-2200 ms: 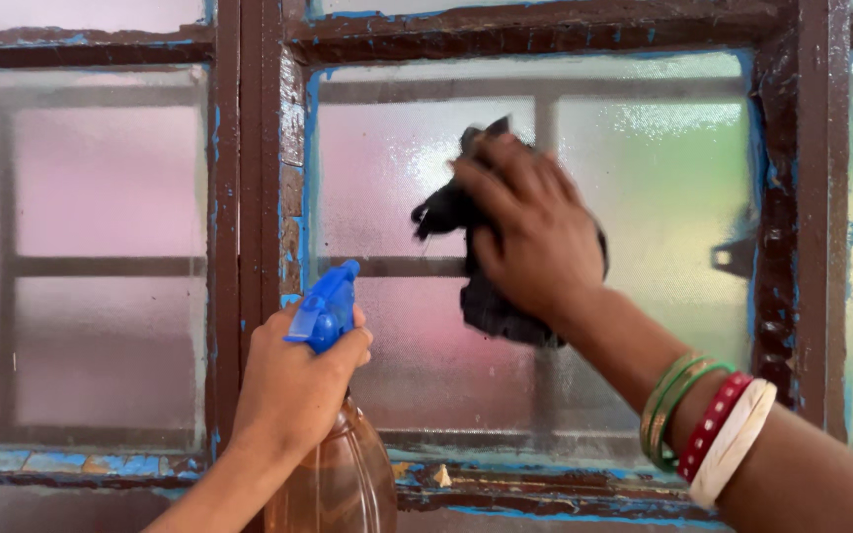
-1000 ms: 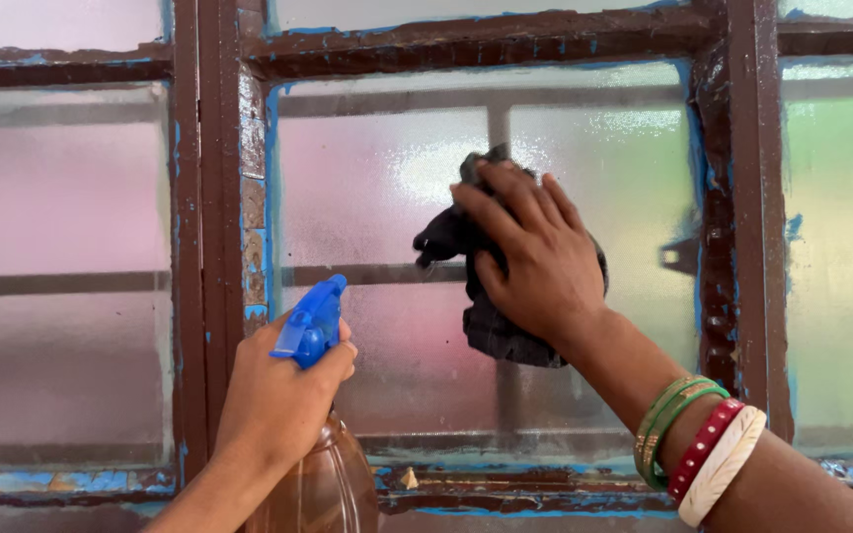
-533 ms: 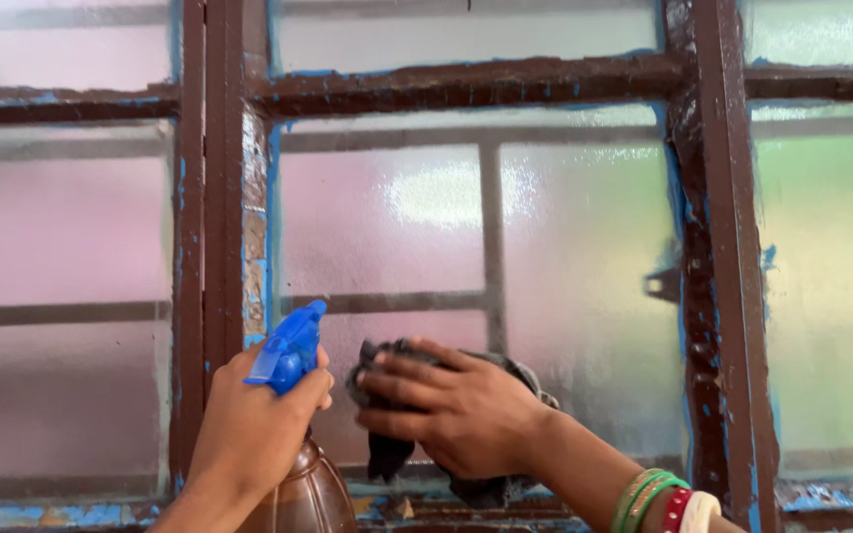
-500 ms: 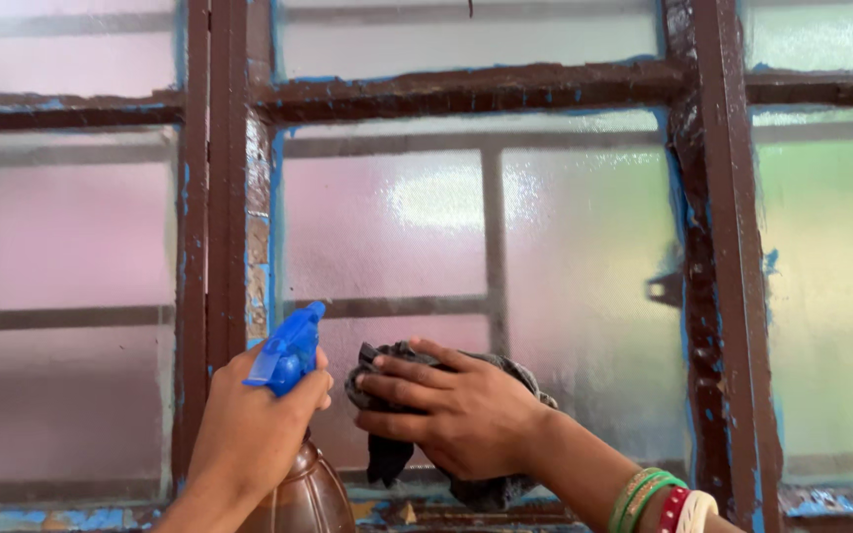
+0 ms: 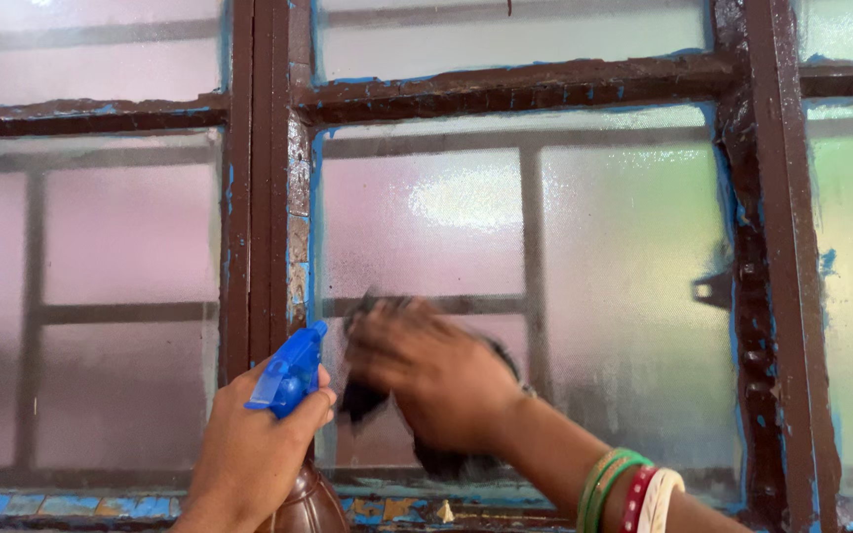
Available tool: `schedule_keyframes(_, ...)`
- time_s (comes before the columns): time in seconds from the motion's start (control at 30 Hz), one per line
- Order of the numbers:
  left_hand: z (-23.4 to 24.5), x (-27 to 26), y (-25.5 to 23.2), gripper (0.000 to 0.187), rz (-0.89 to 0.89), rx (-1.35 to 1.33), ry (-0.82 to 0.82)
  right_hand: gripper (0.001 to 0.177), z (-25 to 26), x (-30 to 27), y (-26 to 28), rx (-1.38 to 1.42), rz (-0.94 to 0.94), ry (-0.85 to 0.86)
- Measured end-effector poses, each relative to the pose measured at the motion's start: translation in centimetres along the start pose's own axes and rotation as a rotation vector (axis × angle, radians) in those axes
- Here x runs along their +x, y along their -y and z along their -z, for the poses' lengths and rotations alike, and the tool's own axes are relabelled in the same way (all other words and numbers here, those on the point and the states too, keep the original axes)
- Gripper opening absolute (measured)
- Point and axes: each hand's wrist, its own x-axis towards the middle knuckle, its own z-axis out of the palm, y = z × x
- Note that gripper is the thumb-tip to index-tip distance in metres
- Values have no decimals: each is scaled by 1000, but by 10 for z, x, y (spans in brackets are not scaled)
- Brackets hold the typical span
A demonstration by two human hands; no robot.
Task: The person sprays a liquid onto a window pane from a bottle and wipes the glass surface with a cloth.
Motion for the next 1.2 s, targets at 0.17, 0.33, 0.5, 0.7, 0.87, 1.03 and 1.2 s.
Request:
schedule_keyframes(0.17, 1, -1, -2, 20, 29, 2, 6, 59, -2, 8, -2, 64, 246, 186)
schedule_keyframes(0.33, -1, 0, 2, 20, -9, -59, 3, 63, 16, 43, -48, -67, -135, -51)
schedule_keyframes(0.5, -5, -2, 17, 20, -43, -54, -8, 61, 0, 42, -36, -83, -252, -242)
schedule_keyframes(0.7, 0, -4, 19, 19, -153, -29, -51, 67, -22, 0, 17, 109, 89, 64)
schedule_keyframes(0.87, -3, -3, 13, 16, -127, -110, -58, 63, -4, 9, -7, -42, 132, 157)
schedule_keyframes(1.03, -14, -9, 17, 16, -50, -102, -37, 59, 26, 14, -48, -148, -327, -204)
schedule_keyframes(1.2, -28, -10, 19, 12, -159, -188, -29, 57, 10, -19, -25, -85, -247, -138)
